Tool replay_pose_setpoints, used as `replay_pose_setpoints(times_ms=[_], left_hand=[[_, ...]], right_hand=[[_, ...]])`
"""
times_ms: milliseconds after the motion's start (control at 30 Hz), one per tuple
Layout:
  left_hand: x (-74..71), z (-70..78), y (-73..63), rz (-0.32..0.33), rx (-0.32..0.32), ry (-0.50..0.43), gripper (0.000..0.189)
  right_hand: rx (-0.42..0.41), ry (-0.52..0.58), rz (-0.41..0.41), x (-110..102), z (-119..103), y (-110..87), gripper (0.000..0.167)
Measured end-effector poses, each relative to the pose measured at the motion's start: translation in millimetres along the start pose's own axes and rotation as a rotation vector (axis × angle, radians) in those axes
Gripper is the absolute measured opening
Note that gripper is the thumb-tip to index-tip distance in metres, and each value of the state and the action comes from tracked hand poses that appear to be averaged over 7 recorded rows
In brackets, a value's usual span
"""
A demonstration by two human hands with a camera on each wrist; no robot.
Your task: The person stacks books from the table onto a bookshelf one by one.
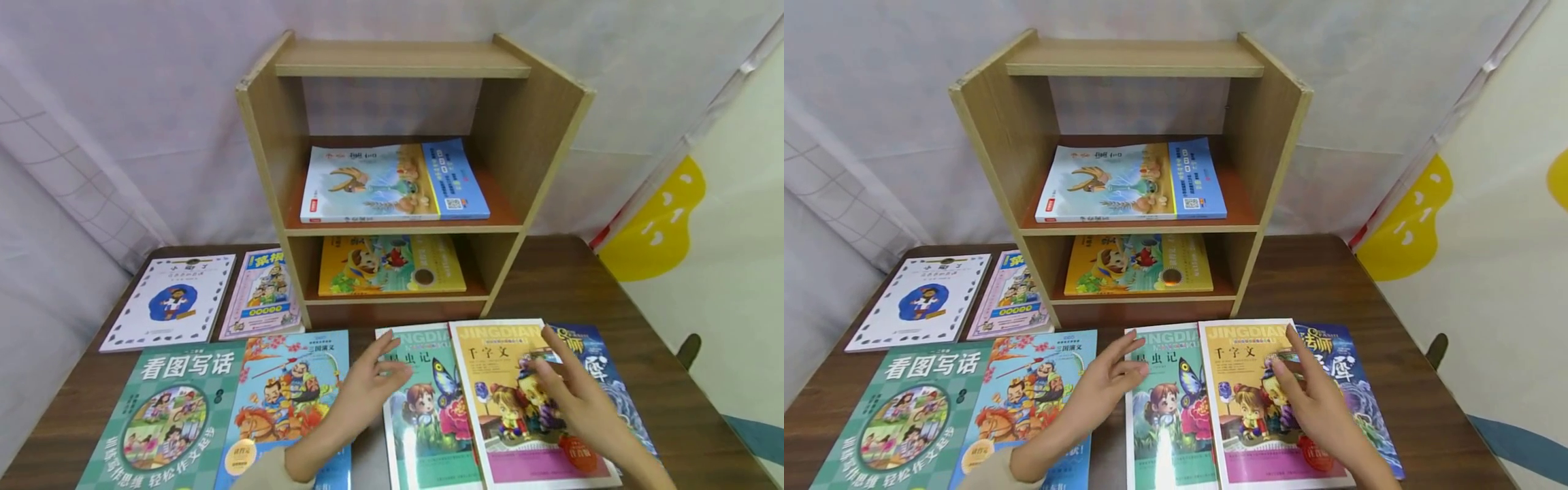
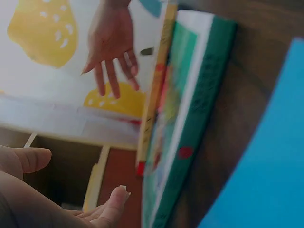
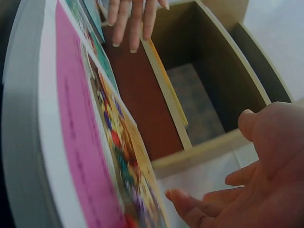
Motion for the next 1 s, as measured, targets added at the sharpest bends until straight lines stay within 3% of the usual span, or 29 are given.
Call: replay_pose_setpoints(times_ms=[200, 433, 633, 833, 1000], left_hand=[[20.6, -9.3, 2.3, -0.043, -0.029, 0.084, 0.072], [40.7, -9.6, 1.5, -0.099, -0.059, 0.027, 0.068], [54.8, -7.4, 4.3, -0.141, -0.056, 0.019, 0.067], [63.8, -10.8, 11.1, -0.158, -0.113, -0.056, 0.066], [67.2, -13.4, 14.0, -0.169, -0.128, 0.005, 0.072]], right_hand=[[0.075, -0.067, 0.014, -10.2, 15.9, -4.5, 0.063], [0.113, -0.102, 0.04, -19.3, 32.7, -10.4, 0.064], [0.151, -0.014, 0.027, -21.0, 44.3, -9.7, 0.066], [0.221, 0.055, 0.02, -20.9, 52.9, -6.7, 0.068], [0.266, 0.059, -0.001, -21.8, 56.8, -2.8, 0.07]])
Point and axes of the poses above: each hand's wrist, its own y-axis towards the middle knuckle, its own x-axis out of the palm, z = x × y, the point moved 4 cm from there along y, towards the middle knuckle, and after that the axes turned 4 degrees about y, right-handed, at the moved point
